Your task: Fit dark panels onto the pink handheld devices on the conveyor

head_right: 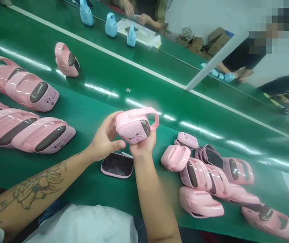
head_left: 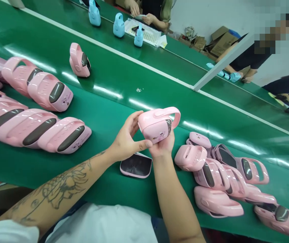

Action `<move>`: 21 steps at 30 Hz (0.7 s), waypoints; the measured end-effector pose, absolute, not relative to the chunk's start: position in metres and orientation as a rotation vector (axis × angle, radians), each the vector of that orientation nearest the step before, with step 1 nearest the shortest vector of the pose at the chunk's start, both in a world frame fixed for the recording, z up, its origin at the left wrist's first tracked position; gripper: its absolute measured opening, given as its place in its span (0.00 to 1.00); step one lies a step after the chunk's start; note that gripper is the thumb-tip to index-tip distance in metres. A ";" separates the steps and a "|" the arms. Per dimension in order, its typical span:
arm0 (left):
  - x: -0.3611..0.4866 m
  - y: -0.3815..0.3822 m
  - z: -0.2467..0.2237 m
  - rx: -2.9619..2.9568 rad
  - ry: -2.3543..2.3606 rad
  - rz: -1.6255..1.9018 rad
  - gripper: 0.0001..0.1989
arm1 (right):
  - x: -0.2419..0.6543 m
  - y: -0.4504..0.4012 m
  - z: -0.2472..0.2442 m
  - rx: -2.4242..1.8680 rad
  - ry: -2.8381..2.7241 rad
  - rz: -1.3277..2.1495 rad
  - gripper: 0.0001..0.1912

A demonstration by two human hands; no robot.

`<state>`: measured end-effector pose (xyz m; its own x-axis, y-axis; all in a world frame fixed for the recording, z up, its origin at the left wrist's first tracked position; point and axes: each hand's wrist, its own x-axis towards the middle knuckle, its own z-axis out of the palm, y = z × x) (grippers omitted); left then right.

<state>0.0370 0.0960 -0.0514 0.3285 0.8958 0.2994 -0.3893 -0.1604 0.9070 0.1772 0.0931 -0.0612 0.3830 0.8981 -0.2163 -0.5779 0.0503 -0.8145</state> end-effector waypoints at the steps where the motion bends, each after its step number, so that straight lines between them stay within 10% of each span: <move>1: 0.036 0.094 -0.052 1.266 0.549 1.222 0.48 | 0.176 0.092 -0.064 -1.013 -0.413 1.183 0.30; 10: 0.005 0.100 -0.060 1.429 0.831 0.998 0.54 | 0.210 0.047 -0.056 -1.343 -1.285 0.363 0.23; 21: -0.005 0.106 -0.075 1.629 0.805 0.765 0.51 | 0.216 0.052 -0.028 -1.464 -2.156 0.604 0.41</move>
<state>-0.0048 0.1062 -0.0755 0.5588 0.8263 0.0700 0.1119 -0.1587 0.9810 0.2164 0.0519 -0.0275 -0.3260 0.9365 0.1291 0.7334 0.3367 -0.5906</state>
